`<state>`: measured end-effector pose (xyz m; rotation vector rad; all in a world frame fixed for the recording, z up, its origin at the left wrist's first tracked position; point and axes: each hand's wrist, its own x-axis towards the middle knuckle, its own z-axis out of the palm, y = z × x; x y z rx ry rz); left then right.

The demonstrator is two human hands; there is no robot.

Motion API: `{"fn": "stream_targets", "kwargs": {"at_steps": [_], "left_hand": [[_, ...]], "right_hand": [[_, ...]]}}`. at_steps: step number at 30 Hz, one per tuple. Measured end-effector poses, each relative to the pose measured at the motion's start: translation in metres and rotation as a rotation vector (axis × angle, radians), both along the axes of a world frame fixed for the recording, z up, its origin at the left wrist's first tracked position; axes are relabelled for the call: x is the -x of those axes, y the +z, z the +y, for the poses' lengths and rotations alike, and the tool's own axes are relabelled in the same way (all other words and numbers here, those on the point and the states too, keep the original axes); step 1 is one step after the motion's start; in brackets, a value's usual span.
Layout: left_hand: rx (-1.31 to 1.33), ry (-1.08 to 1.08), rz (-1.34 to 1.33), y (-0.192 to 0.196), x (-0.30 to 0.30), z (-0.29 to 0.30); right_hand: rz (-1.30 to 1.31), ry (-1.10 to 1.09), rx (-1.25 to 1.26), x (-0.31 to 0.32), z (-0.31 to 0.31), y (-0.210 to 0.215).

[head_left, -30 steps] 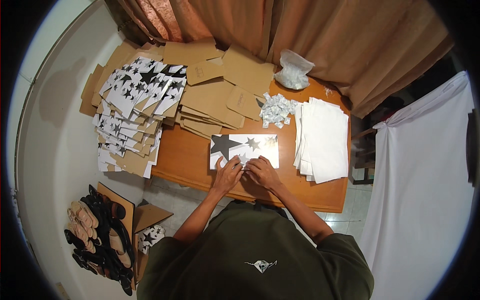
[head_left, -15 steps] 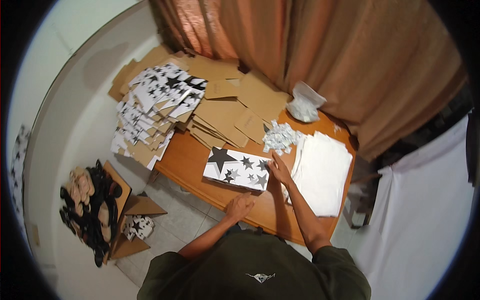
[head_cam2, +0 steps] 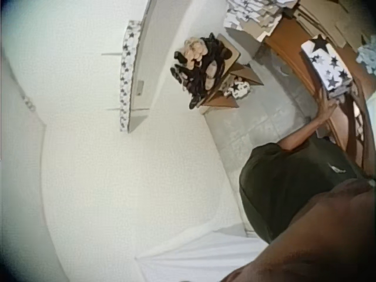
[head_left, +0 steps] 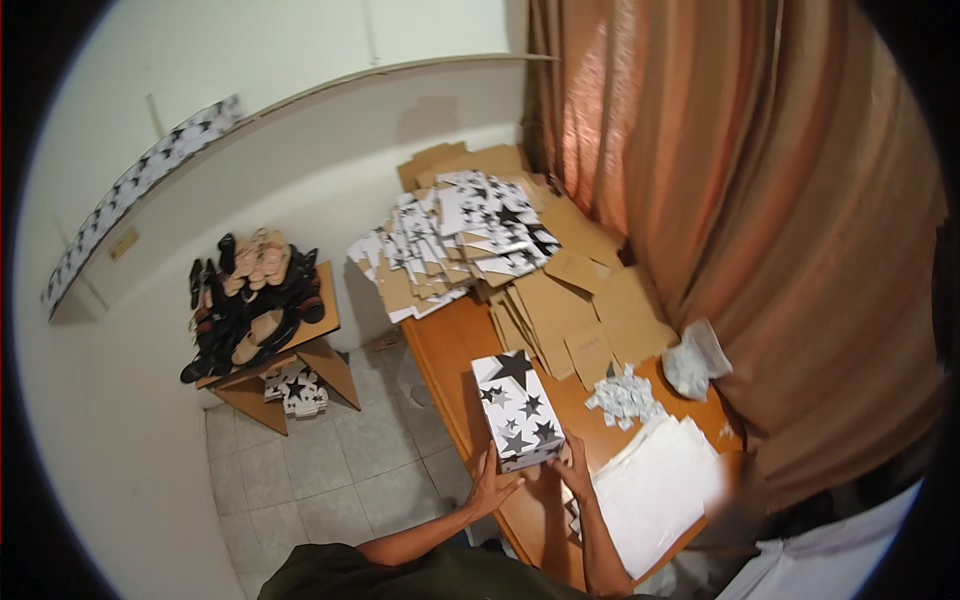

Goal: The recorder is folding and assembling cardboard shoe boxes at a workstation.

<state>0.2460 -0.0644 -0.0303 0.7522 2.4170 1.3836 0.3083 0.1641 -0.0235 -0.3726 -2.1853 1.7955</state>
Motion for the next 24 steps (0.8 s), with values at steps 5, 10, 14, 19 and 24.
{"fn": "stream_targets", "kwargs": {"at_steps": [5, 10, 14, 19, 24], "left_hand": [[-0.144, 0.150, 0.165, 0.045, 0.016, -0.035], [-0.169, 0.303, 0.123, 0.090, 0.018, -0.087], [-0.207, 0.417, 0.190, 0.109, 0.024, -0.144], [-0.178, 0.522, 0.422, 0.162, 0.039, -0.220], [-0.583, 0.550, 0.312, 0.243, 0.065, -0.285]], "right_hand": [[0.179, 0.173, 0.003, 0.022, -0.037, 0.030], [0.199, 0.224, -0.124, 0.049, -0.099, 0.073], [0.242, 0.293, -0.178, 0.069, -0.155, 0.115], [0.341, 0.343, -0.170, 0.103, -0.230, 0.157], [0.547, 0.343, -0.297, 0.145, -0.301, 0.234]]}}
